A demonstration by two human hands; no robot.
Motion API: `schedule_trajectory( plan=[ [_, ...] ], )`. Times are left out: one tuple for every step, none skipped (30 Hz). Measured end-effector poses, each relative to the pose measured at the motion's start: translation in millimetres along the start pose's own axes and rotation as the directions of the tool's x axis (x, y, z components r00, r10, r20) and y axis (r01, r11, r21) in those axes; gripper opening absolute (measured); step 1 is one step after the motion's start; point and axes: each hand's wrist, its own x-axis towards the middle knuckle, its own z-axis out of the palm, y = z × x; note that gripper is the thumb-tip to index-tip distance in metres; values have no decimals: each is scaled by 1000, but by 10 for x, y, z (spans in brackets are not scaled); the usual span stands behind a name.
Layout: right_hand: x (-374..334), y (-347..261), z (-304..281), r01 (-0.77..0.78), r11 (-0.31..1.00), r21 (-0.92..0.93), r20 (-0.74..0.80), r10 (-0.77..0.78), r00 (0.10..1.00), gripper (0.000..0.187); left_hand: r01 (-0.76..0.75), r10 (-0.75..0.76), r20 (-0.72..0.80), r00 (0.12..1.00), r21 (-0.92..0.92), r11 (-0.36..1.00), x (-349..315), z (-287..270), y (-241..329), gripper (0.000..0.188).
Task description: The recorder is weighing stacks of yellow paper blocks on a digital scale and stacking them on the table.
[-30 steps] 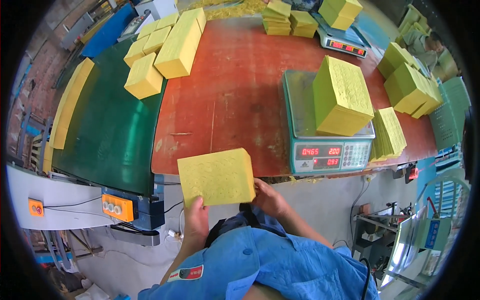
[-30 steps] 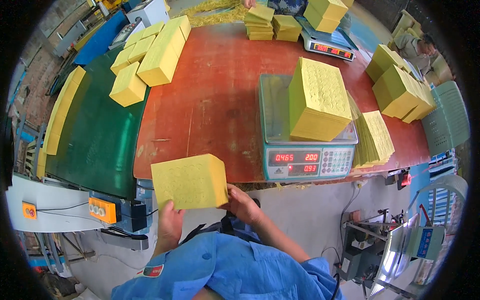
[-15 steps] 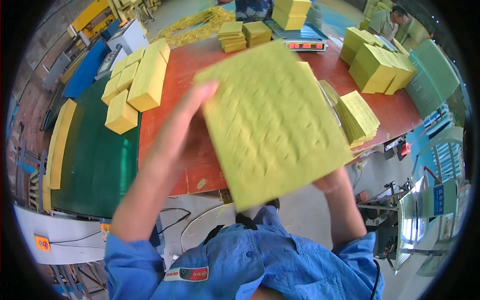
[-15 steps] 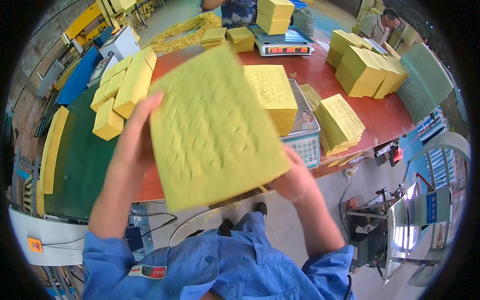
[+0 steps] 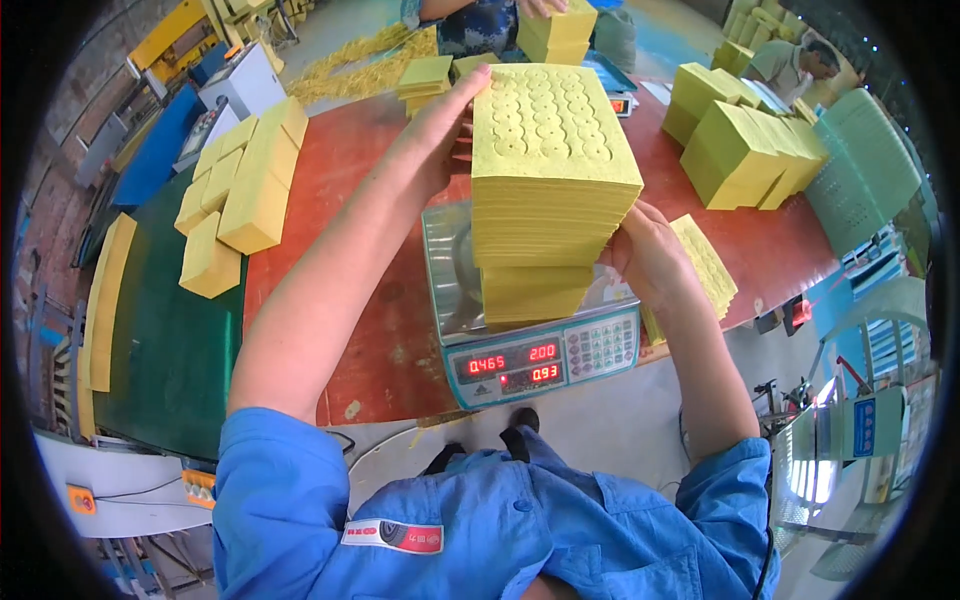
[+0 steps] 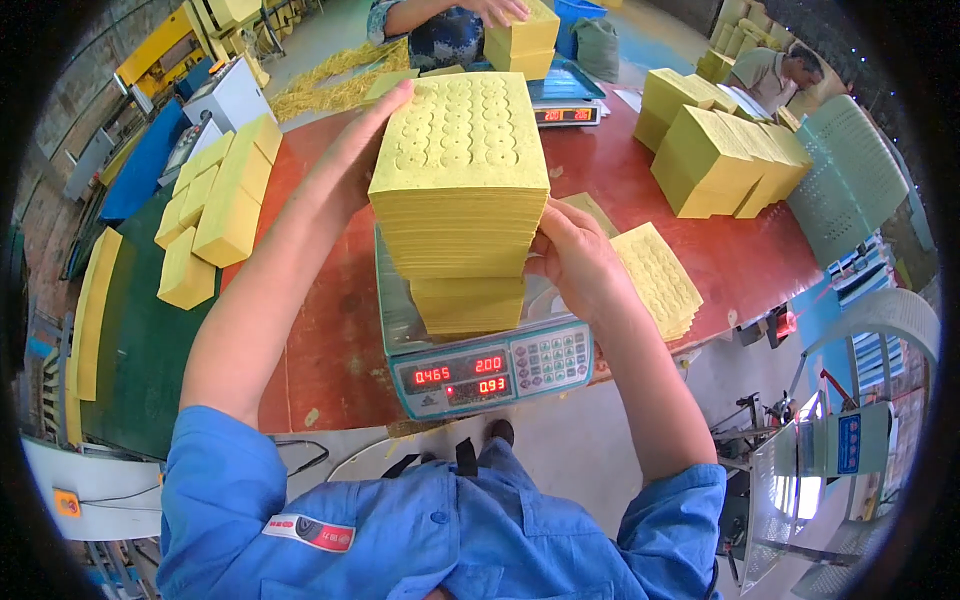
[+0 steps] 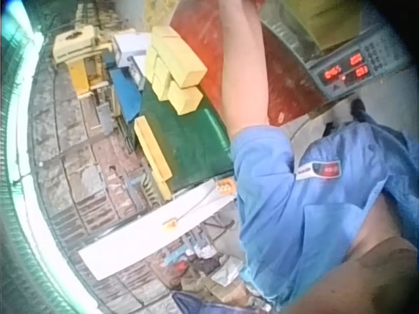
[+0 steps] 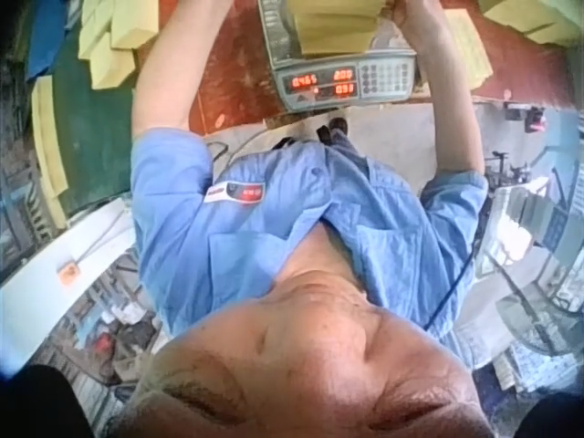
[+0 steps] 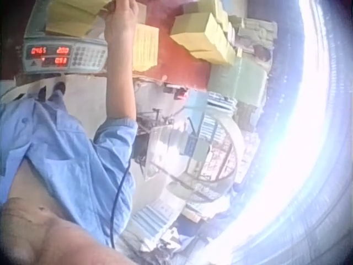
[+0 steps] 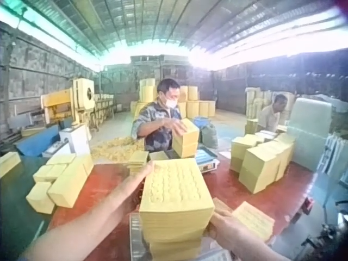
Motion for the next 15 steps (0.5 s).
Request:
schedule_trajectory(
  plan=[
    [4, -11, 0, -9, 999, -37, -21, 8, 1000, 37, -28, 28, 45, 999, 1, 1000, 22, 1, -19, 74],
    [12, -5, -10, -17, 999, -32, -21, 16, 1000, 37, -20, 20, 41, 999, 1, 1000, 30, 4, -45, 74],
    [17, 6, -17, -7, 999, -40, -33, 5, 999, 37, -11, 11, 23, 1000, 2, 1000, 23, 5, -76, 74],
    [15, 3, -40, 7, 999, -50, -53, -9, 999, 36, -2, 2, 15, 1000, 2, 1000, 19, 43, -89, 73],
    [1, -12, -49, 3, 999, -48, -60, -5, 998, 36, 5, -5, 19, 1000, 1, 1000, 8, 72, -95, 73],
    [-19, -31, -50, -3, 997, -84, -67, -3, 998, 36, 42, -42, 1, 999, -9, 999, -7, 97, -99, 74],
    [-41, -42, -45, -6, 993, -119, -69, -3, 998, 36, 75, -76, -19, 997, -18, 997, -30, 111, -96, 74],
    [-47, -21, -57, -7, 993, -118, -73, -1, 997, 36, 79, -79, -17, 997, -18, 997, -23, 112, -125, 74],
    [-47, 11, -74, -1, 991, -133, -73, -8, 997, 36, 22, -22, -20, 1000, 46, 999, -10, 108, -170, 81],
    [-44, 33, -81, 6, 989, -148, -74, -17, 997, 36, -35, 37, -20, 999, 110, 993, -1, 103, -194, 88],
    [-54, 38, -73, 4, 989, -146, -78, -16, 997, 36, -33, 35, -17, 999, 110, 993, 5, 87, -210, 88],
    [-65, 40, -56, 34, 979, -202, -75, -50, 996, 36, -41, 44, -17, 999, 111, 993, 8, 60, -223, 89],
    [-107, 57, -57, 56, 965, -257, -80, -79, 994, 37, -44, 46, -12, 999, 109, 993, -1, 65, -253, 90],
    [-96, 91, -75, 48, 965, -257, -93, -74, 993, 37, -36, 36, -2, 999, 105, 994, -12, 51, -271, 90],
    [-43, 135, -106, 49, 966, -254, -103, -77, 992, 38, -49, 49, 11, 999, 30, 998, -23, 24, -276, 82]
  ],
)
